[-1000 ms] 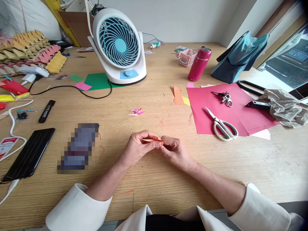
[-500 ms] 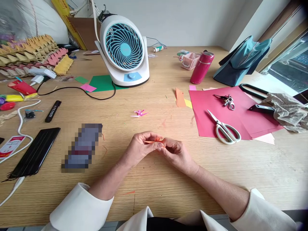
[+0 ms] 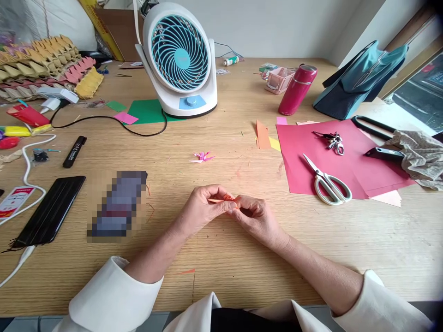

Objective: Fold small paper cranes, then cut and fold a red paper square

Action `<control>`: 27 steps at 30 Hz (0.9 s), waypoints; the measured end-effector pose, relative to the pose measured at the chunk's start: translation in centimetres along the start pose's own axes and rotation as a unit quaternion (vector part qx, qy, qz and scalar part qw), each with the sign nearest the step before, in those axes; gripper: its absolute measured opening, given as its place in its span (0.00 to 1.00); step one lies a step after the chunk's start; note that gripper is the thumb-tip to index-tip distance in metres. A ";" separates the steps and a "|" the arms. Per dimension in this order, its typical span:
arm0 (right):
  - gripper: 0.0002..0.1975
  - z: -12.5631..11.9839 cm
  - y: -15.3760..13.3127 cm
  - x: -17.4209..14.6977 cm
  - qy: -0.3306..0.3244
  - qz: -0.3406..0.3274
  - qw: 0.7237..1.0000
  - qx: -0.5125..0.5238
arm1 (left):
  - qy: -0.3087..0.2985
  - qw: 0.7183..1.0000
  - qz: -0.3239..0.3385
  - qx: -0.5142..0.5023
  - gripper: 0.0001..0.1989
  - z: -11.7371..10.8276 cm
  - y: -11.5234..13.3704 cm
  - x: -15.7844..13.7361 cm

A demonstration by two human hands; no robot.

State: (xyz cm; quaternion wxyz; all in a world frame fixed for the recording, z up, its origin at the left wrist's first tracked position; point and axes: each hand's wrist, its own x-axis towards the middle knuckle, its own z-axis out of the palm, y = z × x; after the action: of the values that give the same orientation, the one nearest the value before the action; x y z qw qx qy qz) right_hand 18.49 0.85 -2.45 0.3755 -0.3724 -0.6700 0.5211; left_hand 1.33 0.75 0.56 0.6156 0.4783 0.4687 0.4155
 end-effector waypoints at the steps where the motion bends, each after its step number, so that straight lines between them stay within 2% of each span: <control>1: 0.21 0.0 0.0 0.0 0.001 0.000 1.000 0.001 | -0.001 1.000 -0.002 -0.007 0.15 0.0 0.0 0.0; 8: 0.18 0.2 -0.2 -0.3 0.014 0.006 1.000 0.024 | -0.036 0.998 -0.013 -0.059 0.12 -0.2 -0.4 0.1; 14: 0.15 -0.7 -1.3 -0.1 -0.015 0.005 0.996 0.085 | -0.009 0.994 -0.052 -0.095 0.15 -0.3 -0.3 0.1; 19: 0.09 -2.1 -1.0 0.0 0.062 -0.027 0.996 0.053 | -0.012 0.996 -0.060 -0.061 0.15 -0.5 -0.5 0.1; 23: 0.09 -2.3 -0.8 0.0 0.055 -0.054 0.997 0.025 | -0.019 0.994 -0.094 -0.055 0.16 -0.5 -1.0 0.1; 27: 0.05 -2.2 -1.1 0.0 0.027 -0.061 0.998 0.008 | -0.032 0.994 -0.096 -0.044 0.17 -0.4 -1.2 0.2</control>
State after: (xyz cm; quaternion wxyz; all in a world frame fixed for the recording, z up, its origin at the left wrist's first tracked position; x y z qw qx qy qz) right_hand 20.29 1.54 -0.96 0.4274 -0.3421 -0.6768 0.4922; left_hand 1.06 0.77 -0.63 0.6880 0.4167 0.4737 0.3586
